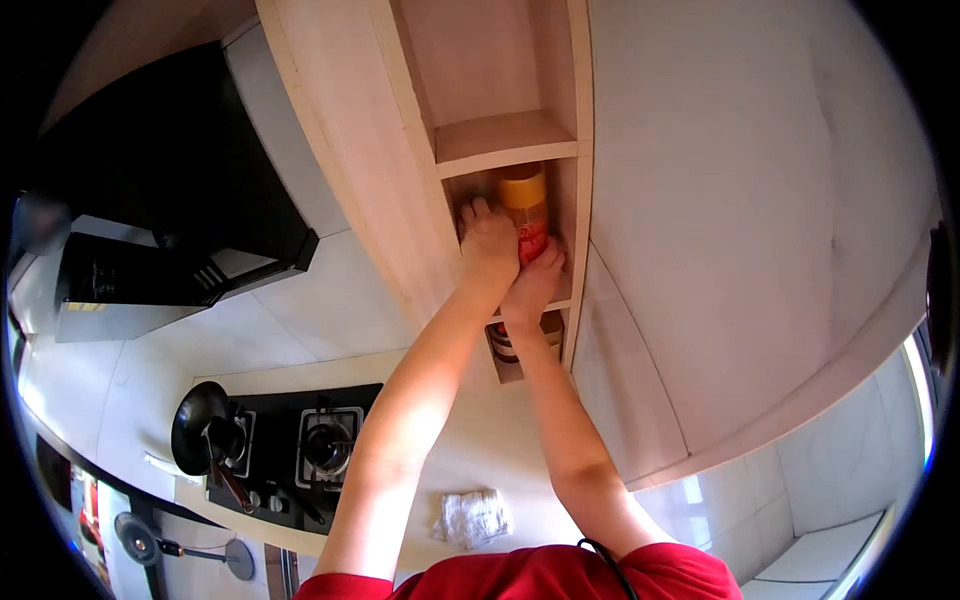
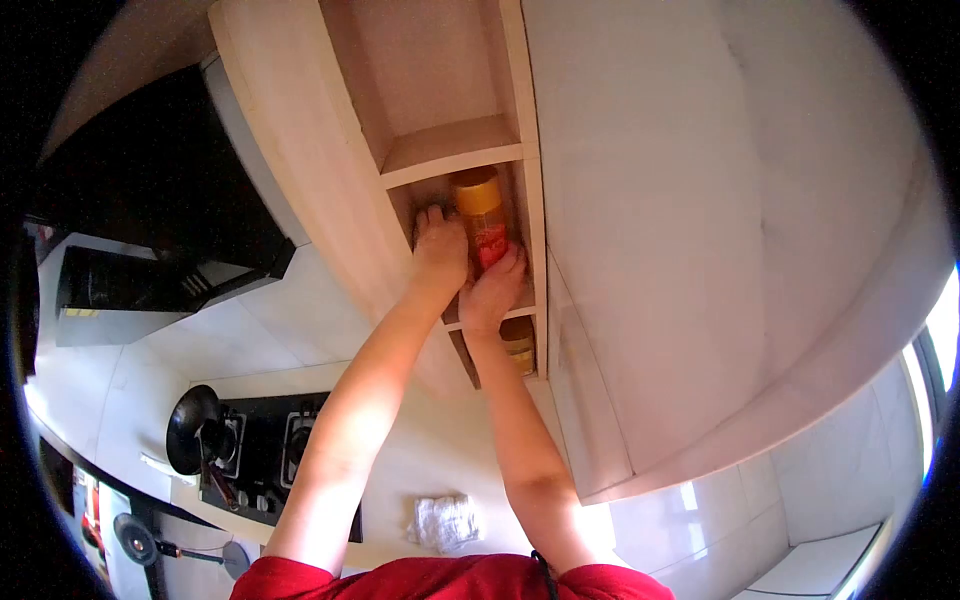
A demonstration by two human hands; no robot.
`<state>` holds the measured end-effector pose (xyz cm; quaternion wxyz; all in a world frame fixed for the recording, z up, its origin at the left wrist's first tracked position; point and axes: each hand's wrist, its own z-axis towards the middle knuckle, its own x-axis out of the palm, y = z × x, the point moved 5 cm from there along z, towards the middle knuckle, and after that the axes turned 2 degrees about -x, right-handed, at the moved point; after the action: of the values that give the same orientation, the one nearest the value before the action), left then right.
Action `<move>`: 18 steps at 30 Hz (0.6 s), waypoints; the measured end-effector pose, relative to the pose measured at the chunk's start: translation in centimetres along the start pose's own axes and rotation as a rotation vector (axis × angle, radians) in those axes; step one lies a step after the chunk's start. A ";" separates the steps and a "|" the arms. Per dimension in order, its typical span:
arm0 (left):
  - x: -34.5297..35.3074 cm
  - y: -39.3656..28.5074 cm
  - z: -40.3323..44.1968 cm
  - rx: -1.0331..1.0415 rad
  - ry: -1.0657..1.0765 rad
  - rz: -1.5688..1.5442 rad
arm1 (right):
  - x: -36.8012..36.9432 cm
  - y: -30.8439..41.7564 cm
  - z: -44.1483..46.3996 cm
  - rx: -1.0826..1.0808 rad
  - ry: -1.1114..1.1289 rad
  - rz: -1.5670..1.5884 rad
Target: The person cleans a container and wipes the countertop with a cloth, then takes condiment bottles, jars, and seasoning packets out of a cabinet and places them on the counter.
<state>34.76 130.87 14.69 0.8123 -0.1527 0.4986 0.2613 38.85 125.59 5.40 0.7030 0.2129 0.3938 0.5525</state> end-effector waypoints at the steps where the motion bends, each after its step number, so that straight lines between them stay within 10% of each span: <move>1: 0.2 0.5 -0.1 -0.048 -0.083 -0.108 | 0.1 0.2 -0.6 -0.017 -0.039 0.108; 18: 0.8 1.3 0.1 -0.212 0.009 -0.480 | -5.4 0.5 -2.7 0.008 -0.003 0.068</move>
<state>34.32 132.22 14.01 0.8284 -0.3521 0.4213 0.1111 35.97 120.25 5.84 0.6836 0.2296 0.3875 0.5743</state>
